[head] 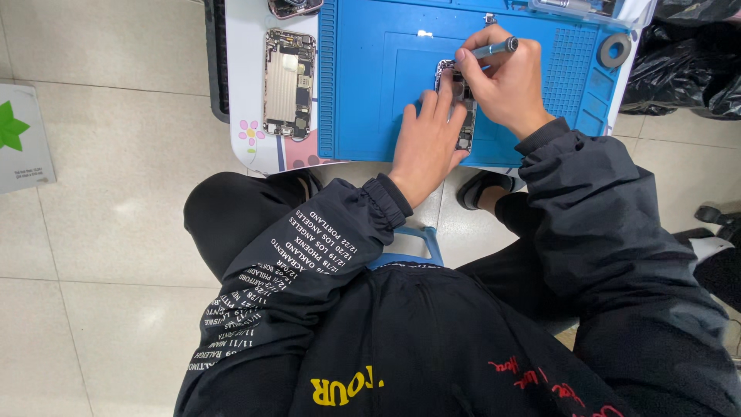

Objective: The person uses a screwdriver to remove screws from a disassembled smartphone frame placed on a blue work mat. They then use tweezers to carefully lift and remove a small internal component from the device.

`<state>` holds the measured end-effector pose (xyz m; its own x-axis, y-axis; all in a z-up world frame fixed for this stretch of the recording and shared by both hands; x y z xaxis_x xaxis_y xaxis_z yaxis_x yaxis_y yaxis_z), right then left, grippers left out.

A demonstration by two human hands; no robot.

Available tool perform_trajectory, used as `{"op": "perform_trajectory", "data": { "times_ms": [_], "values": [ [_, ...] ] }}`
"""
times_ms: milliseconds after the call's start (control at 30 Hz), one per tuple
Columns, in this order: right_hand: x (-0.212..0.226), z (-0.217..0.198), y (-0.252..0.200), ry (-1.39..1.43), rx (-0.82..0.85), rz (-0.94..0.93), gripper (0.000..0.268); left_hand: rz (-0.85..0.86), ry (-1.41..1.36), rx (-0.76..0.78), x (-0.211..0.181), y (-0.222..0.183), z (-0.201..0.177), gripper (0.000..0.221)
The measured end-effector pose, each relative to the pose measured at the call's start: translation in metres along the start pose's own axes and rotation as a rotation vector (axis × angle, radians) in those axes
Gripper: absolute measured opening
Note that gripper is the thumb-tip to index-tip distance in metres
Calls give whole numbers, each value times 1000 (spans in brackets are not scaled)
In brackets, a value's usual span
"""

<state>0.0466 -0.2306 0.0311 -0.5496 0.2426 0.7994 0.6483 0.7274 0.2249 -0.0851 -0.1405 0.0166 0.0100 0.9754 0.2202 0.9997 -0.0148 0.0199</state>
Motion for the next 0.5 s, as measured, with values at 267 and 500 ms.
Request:
{"op": "perform_trajectory", "data": {
  "times_ms": [267,500],
  "values": [
    [0,1,1,-25,1,-19,11,1,8,4,0,0,-2,75],
    [0,1,2,-41,6,-28,11,2,26,3,1,-2,-3,79]
  ]
}}
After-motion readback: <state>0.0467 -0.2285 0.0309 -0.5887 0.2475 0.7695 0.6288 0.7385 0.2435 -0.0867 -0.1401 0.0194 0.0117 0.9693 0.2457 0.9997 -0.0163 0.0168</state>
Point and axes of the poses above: each hand's wrist, its own y-axis towards the middle knuckle, its own z-axis out of the palm, x = y × z, the point moved 3 cm from there along y, towards the middle knuckle, and after that the axes turned 8 degrees about y, right-handed, at the moved point
